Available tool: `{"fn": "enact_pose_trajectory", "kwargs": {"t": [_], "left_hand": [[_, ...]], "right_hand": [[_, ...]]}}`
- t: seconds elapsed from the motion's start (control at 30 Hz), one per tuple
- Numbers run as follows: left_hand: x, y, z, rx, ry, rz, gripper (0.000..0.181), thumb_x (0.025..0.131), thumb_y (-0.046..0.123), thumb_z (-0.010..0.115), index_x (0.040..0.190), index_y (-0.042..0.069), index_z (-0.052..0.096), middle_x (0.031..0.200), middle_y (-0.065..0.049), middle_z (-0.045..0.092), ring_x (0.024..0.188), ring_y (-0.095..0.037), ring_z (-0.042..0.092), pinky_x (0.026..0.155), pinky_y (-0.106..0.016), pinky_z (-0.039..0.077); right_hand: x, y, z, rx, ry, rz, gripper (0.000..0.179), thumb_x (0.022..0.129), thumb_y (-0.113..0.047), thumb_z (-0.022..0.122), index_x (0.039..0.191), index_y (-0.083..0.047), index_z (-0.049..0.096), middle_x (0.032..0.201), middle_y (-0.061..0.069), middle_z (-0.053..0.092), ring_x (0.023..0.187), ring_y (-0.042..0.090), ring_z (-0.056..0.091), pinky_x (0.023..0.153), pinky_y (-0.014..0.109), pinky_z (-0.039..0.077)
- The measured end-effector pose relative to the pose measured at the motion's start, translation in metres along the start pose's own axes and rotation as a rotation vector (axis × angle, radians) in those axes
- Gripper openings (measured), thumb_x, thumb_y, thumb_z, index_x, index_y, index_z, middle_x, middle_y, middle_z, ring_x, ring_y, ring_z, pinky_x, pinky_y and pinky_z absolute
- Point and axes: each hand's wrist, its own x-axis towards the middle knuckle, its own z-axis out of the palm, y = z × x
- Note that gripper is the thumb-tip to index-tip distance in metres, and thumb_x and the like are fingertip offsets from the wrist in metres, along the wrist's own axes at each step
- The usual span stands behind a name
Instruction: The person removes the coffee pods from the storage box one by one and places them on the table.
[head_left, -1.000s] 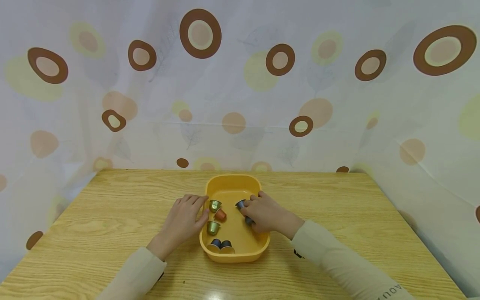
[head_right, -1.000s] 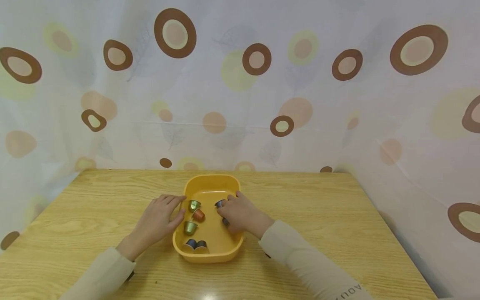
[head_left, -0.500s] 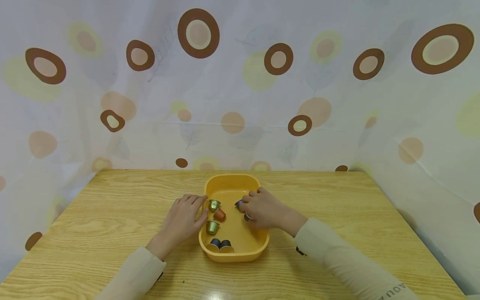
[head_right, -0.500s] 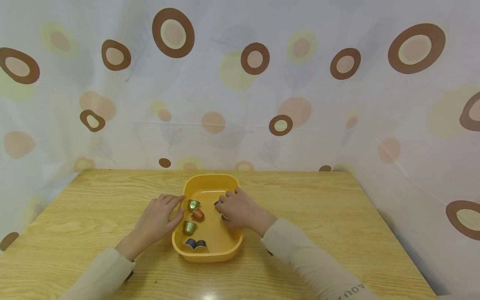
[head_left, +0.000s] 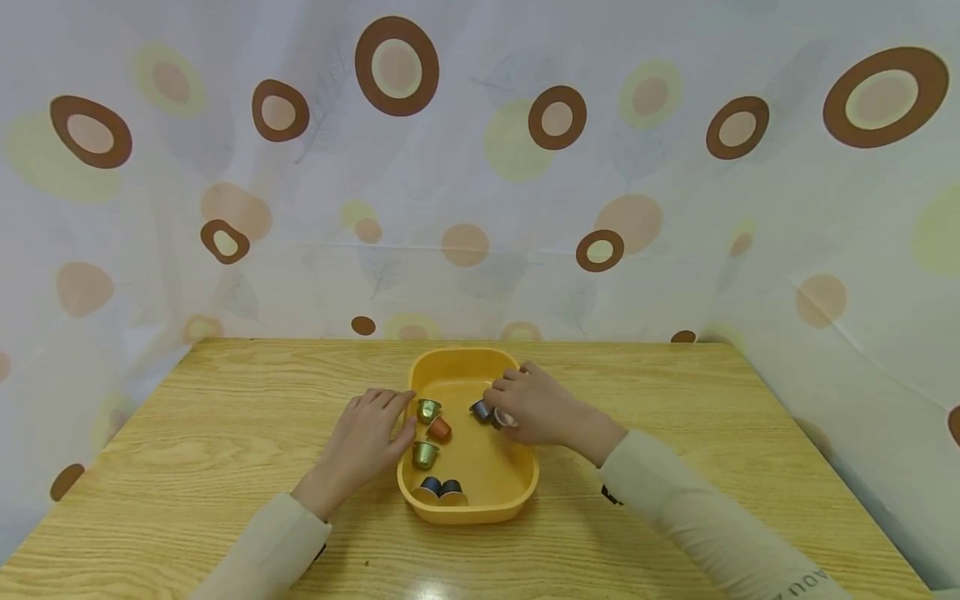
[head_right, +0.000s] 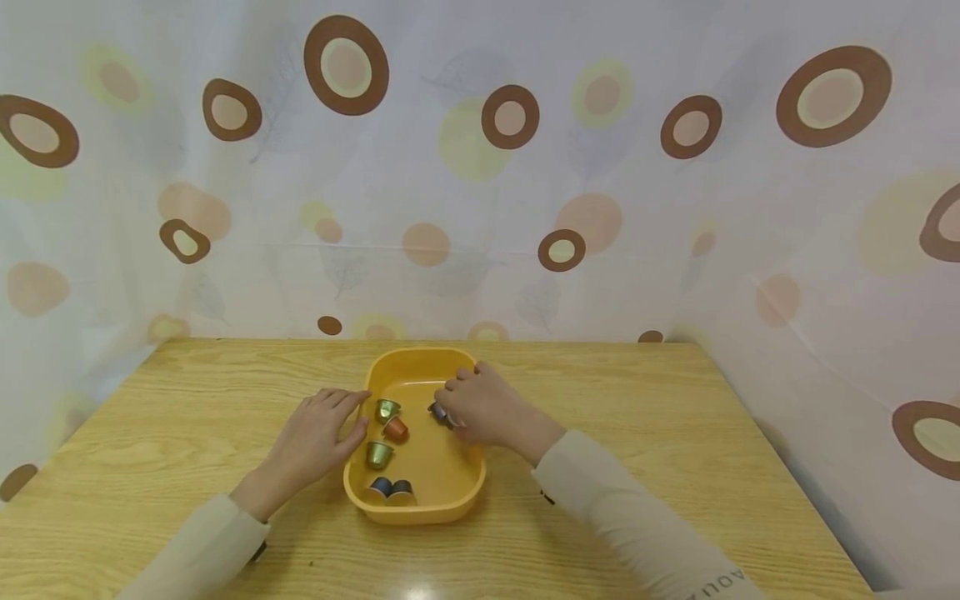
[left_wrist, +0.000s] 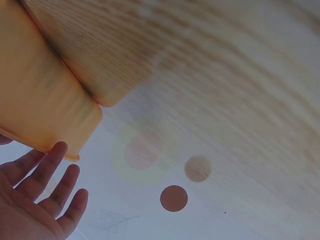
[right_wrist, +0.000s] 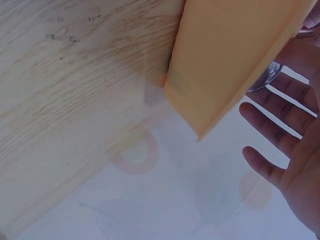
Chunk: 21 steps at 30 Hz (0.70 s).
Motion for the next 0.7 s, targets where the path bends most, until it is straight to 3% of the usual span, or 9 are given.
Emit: {"fn": "enact_pose_trajectory", "kwargs": {"t": [0.47, 0.7], "left_hand": [[0.000, 0.000, 0.001, 0.001, 0.000, 0.000, 0.036, 0.088, 0.028, 0.053, 0.118, 0.011, 0.060, 0.106, -0.004, 0.066, 0.103, -0.024, 0.057, 0.089, -0.042, 0.045], [0.000, 0.000, 0.000, 0.013, -0.009, -0.002, 0.036, 0.088, 0.029, 0.052, 0.119, 0.010, 0.060, 0.108, -0.004, 0.065, 0.105, -0.024, 0.056, 0.088, -0.042, 0.045]], "right_hand": [[-0.007, 0.011, -0.009, -0.010, 0.169, 0.004, 0.023, 0.077, -0.034, 0.070, 0.091, -0.018, 0.062, 0.086, -0.005, 0.062, 0.082, 0.016, 0.053, 0.076, 0.036, 0.045], [-0.011, 0.020, -0.011, -0.009, 0.171, 0.039, 0.022, 0.079, -0.033, 0.068, 0.095, -0.018, 0.063, 0.089, -0.004, 0.061, 0.086, 0.017, 0.053, 0.076, 0.037, 0.044]]}}
